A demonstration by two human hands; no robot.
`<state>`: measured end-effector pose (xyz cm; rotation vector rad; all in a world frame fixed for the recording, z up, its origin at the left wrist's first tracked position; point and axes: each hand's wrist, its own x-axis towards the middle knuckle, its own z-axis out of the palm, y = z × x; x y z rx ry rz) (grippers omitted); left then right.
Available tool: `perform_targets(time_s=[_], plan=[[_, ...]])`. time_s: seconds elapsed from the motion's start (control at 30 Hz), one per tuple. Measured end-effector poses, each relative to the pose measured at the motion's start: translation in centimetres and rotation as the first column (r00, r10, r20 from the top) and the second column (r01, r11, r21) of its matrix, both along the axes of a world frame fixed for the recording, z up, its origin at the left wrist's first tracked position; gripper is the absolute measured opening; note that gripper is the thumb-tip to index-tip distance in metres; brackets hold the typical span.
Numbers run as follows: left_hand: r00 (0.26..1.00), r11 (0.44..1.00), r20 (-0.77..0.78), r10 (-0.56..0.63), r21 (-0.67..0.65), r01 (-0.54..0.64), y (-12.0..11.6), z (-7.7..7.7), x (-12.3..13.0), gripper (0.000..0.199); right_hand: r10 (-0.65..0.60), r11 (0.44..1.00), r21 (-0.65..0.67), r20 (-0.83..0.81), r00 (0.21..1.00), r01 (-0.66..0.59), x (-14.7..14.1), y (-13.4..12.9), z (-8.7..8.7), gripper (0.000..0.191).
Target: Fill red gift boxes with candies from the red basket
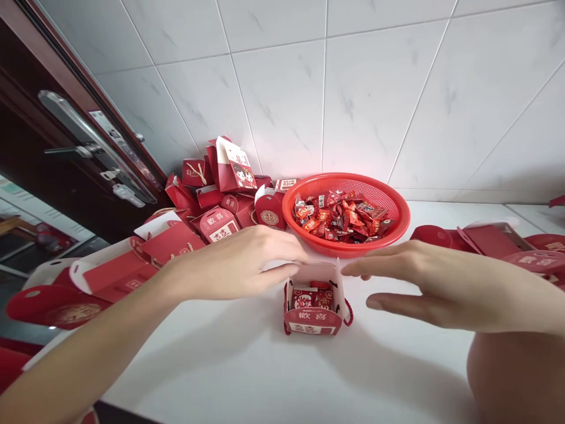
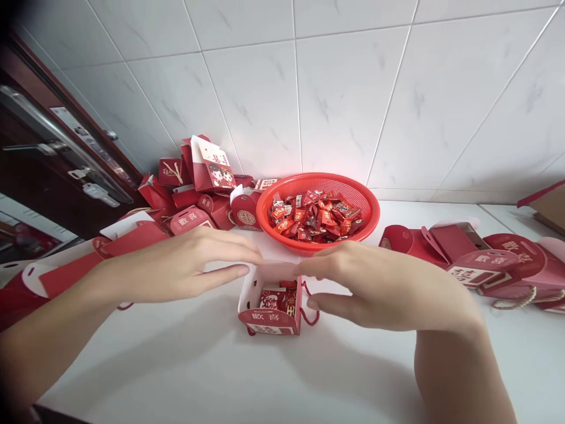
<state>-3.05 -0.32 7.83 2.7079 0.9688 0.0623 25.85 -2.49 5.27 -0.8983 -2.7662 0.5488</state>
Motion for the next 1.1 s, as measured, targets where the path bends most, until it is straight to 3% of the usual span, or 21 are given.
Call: perform_targets(time_s=[0.13,0.3,0.4,0.6,0.77,1.0,1.1], plan=[[0.985,0.991,0.117,0.128,-0.05,-0.123,-0.8,-2.3,-1.8,0.027,-0.077,0.997,0.012,-0.017,0.997,0.077,-0.3,0.3,0.2,0.029],[0.964,0.986,0.224,0.141,-0.114,-0.118,0.0,-5.3,-1.5,0.025,0.013,0.981,-0.191,-0.06,0.998,-0.024,-2.2,1.2,-0.2,0.028],[0.936,0.986,0.315,0.156,-0.104,-0.13,0.7,-6.4,-1.1,0.023,-0.029,0.973,-0.231,-0.022,0.999,0.023,-2.7,1.7,-1.0,0.028],[0.942,0.977,0.265,0.208,-0.094,-0.189,0.4,-6.9,-0.7,0.037,-0.217,0.968,-0.156,-0.145,0.965,0.194,-2.8,1.1,-3.4,0.027],[0.902,0.951,0.304,0.308,-0.135,-0.279,-0.9,-7.5,-0.5,0.043,-0.356,0.934,-0.14,-0.347,0.868,0.328,-3.1,-1.4,-5.9,0.023],[0.901,0.929,0.271,0.338,-0.249,-0.274,-3.1,-7.7,-0.1,0.097,-0.43,0.89,-0.118,-0.54,0.723,0.441,-4.3,-3.5,-8.4,0.025],[0.901,0.929,0.278,0.333,-0.261,-0.263,-3.8,-7.7,-0.1,0.102,-0.416,0.894,-0.115,-0.572,0.707,0.433,-5.2,-3.8,-9.3,0.028]])
